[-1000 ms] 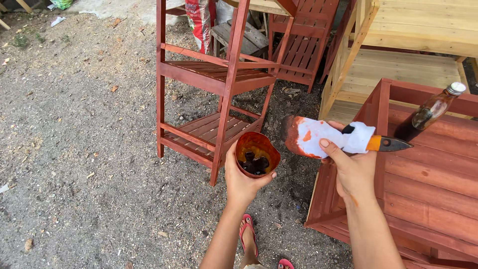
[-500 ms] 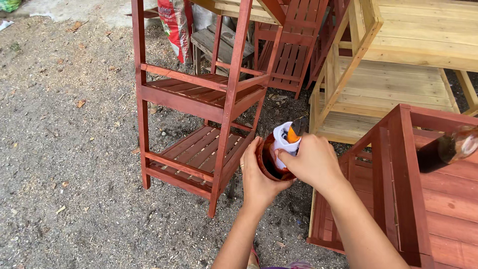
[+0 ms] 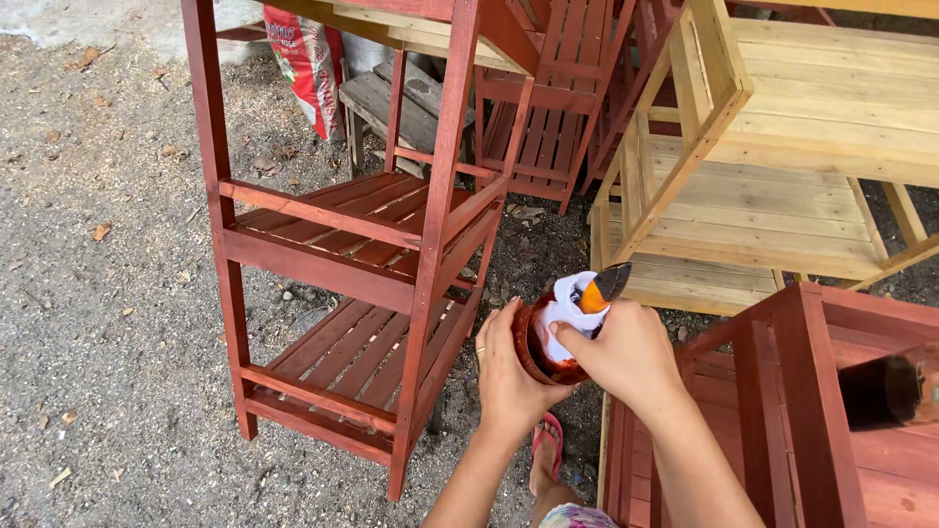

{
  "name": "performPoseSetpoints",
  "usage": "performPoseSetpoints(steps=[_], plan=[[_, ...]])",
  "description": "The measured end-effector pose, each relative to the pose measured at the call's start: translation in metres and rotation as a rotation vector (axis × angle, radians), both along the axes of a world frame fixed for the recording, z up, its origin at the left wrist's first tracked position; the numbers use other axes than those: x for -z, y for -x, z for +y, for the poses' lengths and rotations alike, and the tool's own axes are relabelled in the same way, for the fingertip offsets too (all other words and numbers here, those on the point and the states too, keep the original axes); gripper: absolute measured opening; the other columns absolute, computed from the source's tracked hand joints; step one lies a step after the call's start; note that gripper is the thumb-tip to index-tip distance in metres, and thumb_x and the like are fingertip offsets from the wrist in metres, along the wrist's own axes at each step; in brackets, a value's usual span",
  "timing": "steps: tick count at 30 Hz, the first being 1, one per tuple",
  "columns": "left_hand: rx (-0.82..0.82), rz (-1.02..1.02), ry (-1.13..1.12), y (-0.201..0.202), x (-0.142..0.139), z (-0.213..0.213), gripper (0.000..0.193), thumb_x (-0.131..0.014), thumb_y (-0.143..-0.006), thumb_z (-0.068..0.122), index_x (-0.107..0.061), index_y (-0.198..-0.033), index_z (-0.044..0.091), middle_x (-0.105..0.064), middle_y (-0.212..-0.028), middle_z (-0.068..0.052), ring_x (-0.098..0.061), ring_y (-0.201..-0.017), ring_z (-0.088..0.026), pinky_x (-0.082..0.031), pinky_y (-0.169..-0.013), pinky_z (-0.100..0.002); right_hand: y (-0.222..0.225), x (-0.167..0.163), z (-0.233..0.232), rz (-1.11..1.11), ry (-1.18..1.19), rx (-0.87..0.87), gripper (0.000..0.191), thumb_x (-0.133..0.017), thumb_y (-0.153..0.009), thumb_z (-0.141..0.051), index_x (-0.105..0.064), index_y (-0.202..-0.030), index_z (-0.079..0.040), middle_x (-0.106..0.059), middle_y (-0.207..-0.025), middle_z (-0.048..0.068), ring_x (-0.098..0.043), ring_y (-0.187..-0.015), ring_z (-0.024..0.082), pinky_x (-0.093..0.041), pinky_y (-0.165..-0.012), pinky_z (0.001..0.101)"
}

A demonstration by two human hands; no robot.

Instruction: The person applies a reddish-brown wood stain to slatted wooden shelf units outdoors, dabbing and wiping the liquid onto the wood with a cloth-wrapped applicator held in one hand while carrying a cup of stain in the other. They periodically set the cup and a stain bottle on a finished shelf, rotate and reposition the furniture, and continue coating different sides and slats.

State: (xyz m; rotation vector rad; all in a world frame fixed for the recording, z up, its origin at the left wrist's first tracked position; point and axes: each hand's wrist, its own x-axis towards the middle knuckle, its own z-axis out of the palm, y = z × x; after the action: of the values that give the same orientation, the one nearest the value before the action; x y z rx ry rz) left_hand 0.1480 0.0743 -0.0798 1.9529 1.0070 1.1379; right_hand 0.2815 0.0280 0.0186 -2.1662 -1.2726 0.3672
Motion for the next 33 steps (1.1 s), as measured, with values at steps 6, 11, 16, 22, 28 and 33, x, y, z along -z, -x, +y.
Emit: performPoseSetpoints(steps=[6,11,16,22,28,33], plan=[[-0.058,0.064,0.056,-0.067,0.015,0.087,0.122,-0.102,-0.042,0.017,-0.041,-0.146,0.006,-0.053,-0.143,-0.017,-0.038,-0.141,-0.042,-0.035,-0.115,-0.051,-0.108,0.013,0.066,0.237,-0.227,-0.013,0.029,-0.08,-0.073,-0.016,-0.078,-0.1,-0.006,-0.081,-0.082,0.007,-0.078,-0.076,0.016,-0.058,-0.069,0.0319],[-0.121,0.069,0.119,-0.127,0.024,0.15,0.124,-0.101,-0.04,0.014,-0.037,-0.146,0.006,-0.051,-0.143,-0.017,-0.035,-0.142,-0.04,-0.035,-0.116,-0.05,-0.196,0.041,0.131,0.524,-0.239,-0.026,0.027,-0.078,-0.076,-0.008,-0.078,-0.102,-0.001,-0.08,-0.089,0.007,-0.075,-0.081,0.016,-0.059,-0.07,0.0316],[-0.129,0.011,0.291,-0.173,0.031,0.205,0.122,-0.102,-0.048,0.023,-0.034,-0.148,0.007,-0.048,-0.145,-0.014,-0.039,-0.14,-0.036,-0.035,-0.115,-0.049,-0.261,0.06,0.182,0.829,-0.209,0.139,0.036,-0.076,-0.083,-0.008,-0.075,-0.119,-0.001,-0.076,-0.099,0.009,-0.067,-0.081,0.019,-0.052,-0.061,0.0357],[-0.153,-0.034,0.306,-0.207,0.046,0.277,0.119,-0.102,-0.048,0.023,-0.037,-0.147,0.006,-0.05,-0.144,-0.014,-0.043,-0.137,-0.034,-0.035,-0.114,-0.049,-0.305,0.098,0.25,1.154,-0.601,0.155,0.05,-0.07,-0.084,-0.011,-0.058,-0.132,-0.006,-0.073,-0.122,0.006,-0.073,-0.099,0.019,-0.062,-0.07,0.0368],[-0.191,-0.034,0.336,-0.243,0.077,0.345,0.115,-0.1,-0.049,0.024,-0.039,-0.145,0.007,-0.053,-0.137,-0.011,-0.044,-0.134,-0.033,-0.039,-0.111,-0.048,-0.328,0.172,0.345,1.081,-0.789,0.13,0.052,-0.077,-0.085,0.0,-0.057,-0.133,0.0,-0.07,-0.125,0.013,-0.07,-0.106,0.022,-0.059,-0.081,0.0379],[-0.218,-0.029,0.331,-0.28,0.105,0.397,0.112,-0.1,-0.052,0.021,-0.039,-0.145,0.007,-0.051,-0.136,-0.014,-0.045,-0.132,-0.034,-0.039,-0.11,-0.05,-0.352,0.216,0.429,0.462,-0.728,0.044,0.039,-0.081,-0.089,-0.006,-0.07,-0.126,0.001,-0.077,-0.115,0.016,-0.072,-0.102,0.018,-0.058,-0.091,0.0316]])
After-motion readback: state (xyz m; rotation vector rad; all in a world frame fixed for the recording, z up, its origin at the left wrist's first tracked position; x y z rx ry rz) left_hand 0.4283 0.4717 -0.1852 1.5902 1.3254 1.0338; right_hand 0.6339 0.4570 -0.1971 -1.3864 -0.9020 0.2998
